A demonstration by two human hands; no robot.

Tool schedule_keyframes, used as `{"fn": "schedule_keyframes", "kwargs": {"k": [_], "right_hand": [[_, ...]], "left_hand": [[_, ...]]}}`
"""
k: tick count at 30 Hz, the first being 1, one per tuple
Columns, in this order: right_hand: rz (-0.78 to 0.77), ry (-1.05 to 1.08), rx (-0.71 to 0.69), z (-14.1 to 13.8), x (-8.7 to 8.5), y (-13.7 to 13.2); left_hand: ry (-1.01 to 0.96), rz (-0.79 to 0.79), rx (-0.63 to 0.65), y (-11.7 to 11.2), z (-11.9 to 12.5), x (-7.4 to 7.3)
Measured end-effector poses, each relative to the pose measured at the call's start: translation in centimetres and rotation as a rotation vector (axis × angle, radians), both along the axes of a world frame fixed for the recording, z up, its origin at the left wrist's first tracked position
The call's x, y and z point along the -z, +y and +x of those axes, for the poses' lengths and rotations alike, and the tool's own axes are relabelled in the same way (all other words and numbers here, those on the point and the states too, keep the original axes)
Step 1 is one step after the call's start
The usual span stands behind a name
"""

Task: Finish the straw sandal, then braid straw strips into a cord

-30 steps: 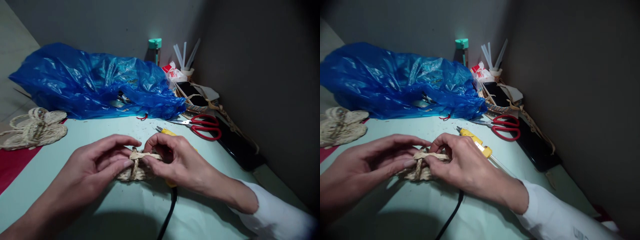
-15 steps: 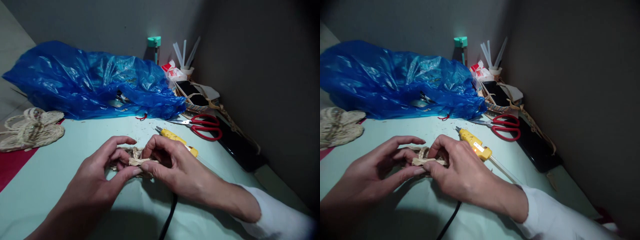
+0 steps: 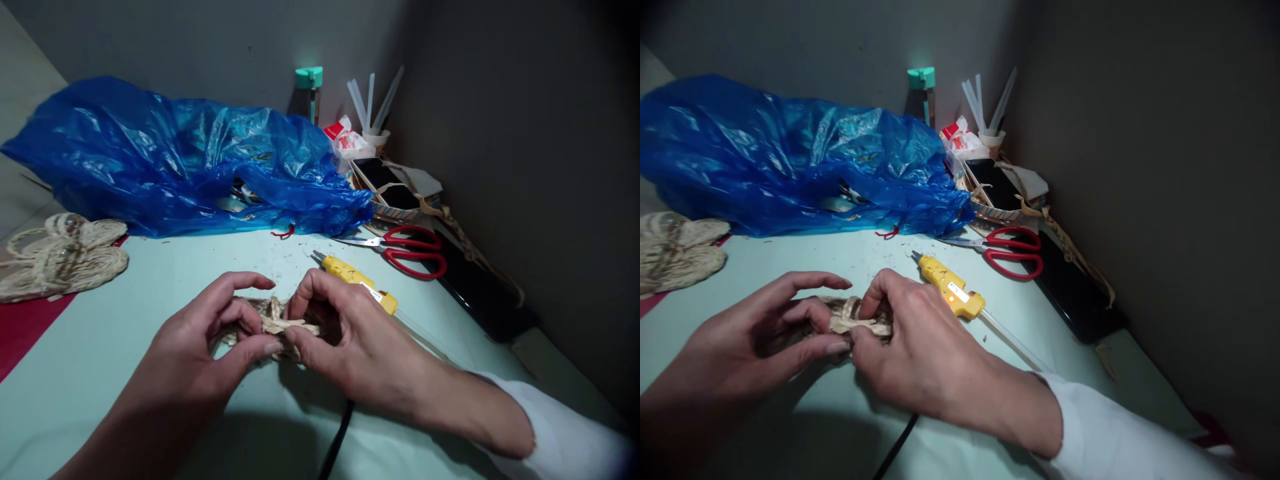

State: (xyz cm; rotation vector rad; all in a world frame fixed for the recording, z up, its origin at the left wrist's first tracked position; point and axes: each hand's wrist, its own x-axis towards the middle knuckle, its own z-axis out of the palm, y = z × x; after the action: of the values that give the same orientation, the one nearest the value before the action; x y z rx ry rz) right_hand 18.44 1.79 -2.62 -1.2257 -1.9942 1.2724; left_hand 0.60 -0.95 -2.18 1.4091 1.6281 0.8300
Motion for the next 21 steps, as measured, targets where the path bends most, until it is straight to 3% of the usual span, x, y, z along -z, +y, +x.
{"fn": "schedule_keyframes", "kwargs": {"k": [5,12,21], "right_hand": [[-0.007,-0.007,-0.052,0.0,-0.62,0.01],[0.038,0.038,0.075,-0.72,0.01,-0.56],[0.06,0.037,0.098,-0.78,0.16,-0.61]], "left_hand": [[0.105,0.093,0.021,-0.41,0.17,0.23],[0.086,0.086,0.061,-0.29,0.3,-0.05],[0.07,0.086,0.109,-0.2,0.02,0.1]]}}
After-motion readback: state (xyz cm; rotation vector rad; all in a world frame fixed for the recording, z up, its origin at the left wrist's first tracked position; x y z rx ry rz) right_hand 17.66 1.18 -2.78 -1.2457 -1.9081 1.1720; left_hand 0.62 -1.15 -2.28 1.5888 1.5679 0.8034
